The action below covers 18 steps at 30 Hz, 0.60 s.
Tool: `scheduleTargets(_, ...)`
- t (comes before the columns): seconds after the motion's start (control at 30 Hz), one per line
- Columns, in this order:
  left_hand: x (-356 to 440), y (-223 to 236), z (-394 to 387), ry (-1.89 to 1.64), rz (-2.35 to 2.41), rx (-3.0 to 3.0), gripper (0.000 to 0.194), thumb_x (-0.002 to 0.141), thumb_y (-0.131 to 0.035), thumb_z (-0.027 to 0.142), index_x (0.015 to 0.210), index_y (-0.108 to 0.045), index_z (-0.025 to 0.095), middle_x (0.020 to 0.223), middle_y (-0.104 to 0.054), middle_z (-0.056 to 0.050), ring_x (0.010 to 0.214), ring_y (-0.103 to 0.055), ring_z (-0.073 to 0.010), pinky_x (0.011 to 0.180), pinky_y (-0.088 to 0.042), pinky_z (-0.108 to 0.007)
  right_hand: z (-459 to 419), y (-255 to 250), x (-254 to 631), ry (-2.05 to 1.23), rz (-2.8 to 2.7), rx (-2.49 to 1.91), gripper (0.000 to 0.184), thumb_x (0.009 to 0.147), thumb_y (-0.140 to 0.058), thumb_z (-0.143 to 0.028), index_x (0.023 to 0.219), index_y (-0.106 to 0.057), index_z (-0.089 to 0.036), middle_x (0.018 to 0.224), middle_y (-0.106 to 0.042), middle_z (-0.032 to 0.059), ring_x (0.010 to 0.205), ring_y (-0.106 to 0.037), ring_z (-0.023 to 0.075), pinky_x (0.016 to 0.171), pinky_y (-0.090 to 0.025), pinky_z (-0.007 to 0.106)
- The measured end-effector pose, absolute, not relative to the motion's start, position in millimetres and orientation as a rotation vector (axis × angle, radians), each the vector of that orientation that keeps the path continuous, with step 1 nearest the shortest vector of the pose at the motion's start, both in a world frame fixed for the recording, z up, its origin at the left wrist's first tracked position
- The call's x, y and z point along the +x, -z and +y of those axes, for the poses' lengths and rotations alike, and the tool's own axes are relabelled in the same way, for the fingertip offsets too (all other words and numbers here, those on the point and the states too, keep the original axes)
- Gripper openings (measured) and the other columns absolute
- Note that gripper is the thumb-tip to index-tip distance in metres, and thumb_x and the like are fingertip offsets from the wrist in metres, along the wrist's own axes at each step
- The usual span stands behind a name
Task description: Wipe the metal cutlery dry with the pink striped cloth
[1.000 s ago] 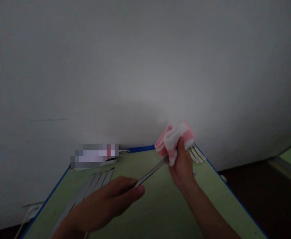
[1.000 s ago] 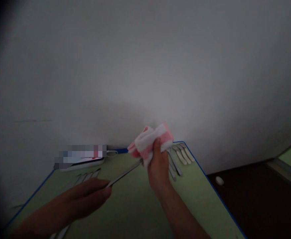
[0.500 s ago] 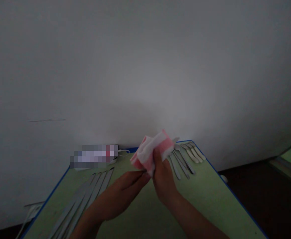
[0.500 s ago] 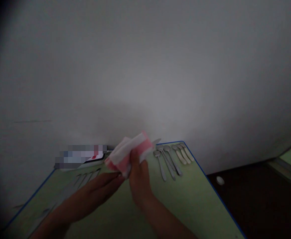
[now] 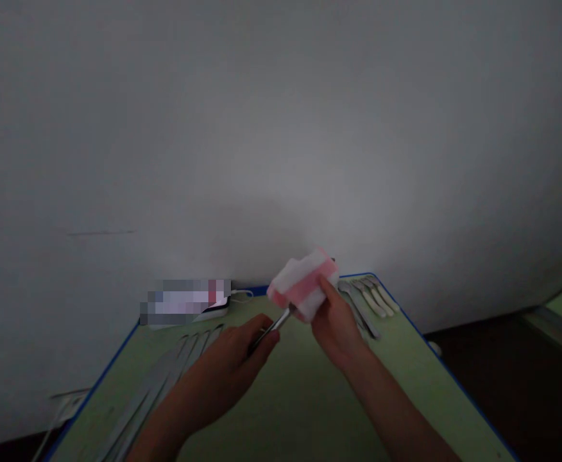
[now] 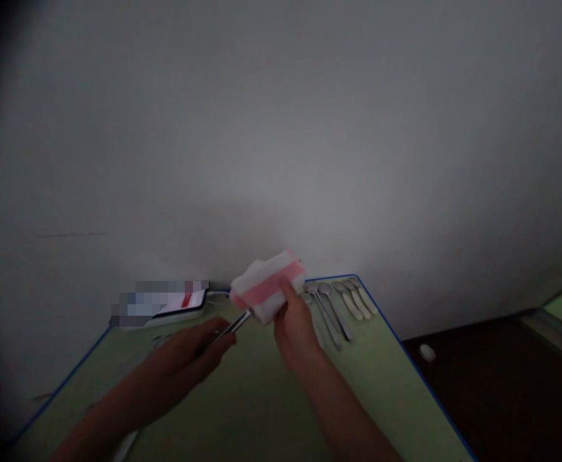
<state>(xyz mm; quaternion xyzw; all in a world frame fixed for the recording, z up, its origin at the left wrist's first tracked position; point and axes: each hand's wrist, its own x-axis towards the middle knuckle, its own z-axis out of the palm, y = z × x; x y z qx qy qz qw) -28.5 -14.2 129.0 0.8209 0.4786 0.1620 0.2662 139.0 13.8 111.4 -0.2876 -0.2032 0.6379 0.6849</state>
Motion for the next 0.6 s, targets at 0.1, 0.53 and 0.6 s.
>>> scheduleTargets(0.1, -30, -135, -16, -0.456, 1.283, 2.215, 0.032, 0.092, -0.032, 0.044, 0.082, -0.05, 0.02, 0.068, -0.056, 0.002, 0.061, -0.052, -0.0148, 0.057, -0.034, -0.027, 10, -114, 147, -1.497, -0.611, -0.65, 0.027, 0.072, -0.066, -0.03, 0.093, -0.065, -0.014, 0.091, -0.07, 0.0066, 0.087, -0.062, 0.0184, 0.081, -0.046, 0.031)
scheduleTargets(0.53, -18, -124, -24, -0.347, 1.411, 2.307, 0.034, 0.093, -0.029, 0.042, 0.09, -0.055, 0.02, 0.077, -0.065, -0.006, 0.067, -0.058, -0.0195, 0.061, -0.036, -0.03, -1, -109, 120, -1.466, -0.521, -0.608, 0.023, 0.07, -0.066, -0.023, 0.092, -0.064, -0.015, 0.08, -0.07, 0.0037, 0.072, -0.064, 0.0152, 0.073, -0.049, 0.029)
scheduleTargets(0.6, -19, -124, -25, -0.325, 1.388, 2.313, 0.036, 0.093, -0.029, 0.043, 0.089, -0.055, 0.02, 0.076, -0.065, -0.005, 0.066, -0.058, -0.0189, 0.059, -0.035, -0.029, -1, -109, 119, -1.463, -0.528, -0.616, 0.023, 0.072, -0.066, -0.028, 0.092, -0.064, -0.016, 0.083, -0.07, 0.0045, 0.074, -0.064, 0.0152, 0.072, -0.05, 0.028)
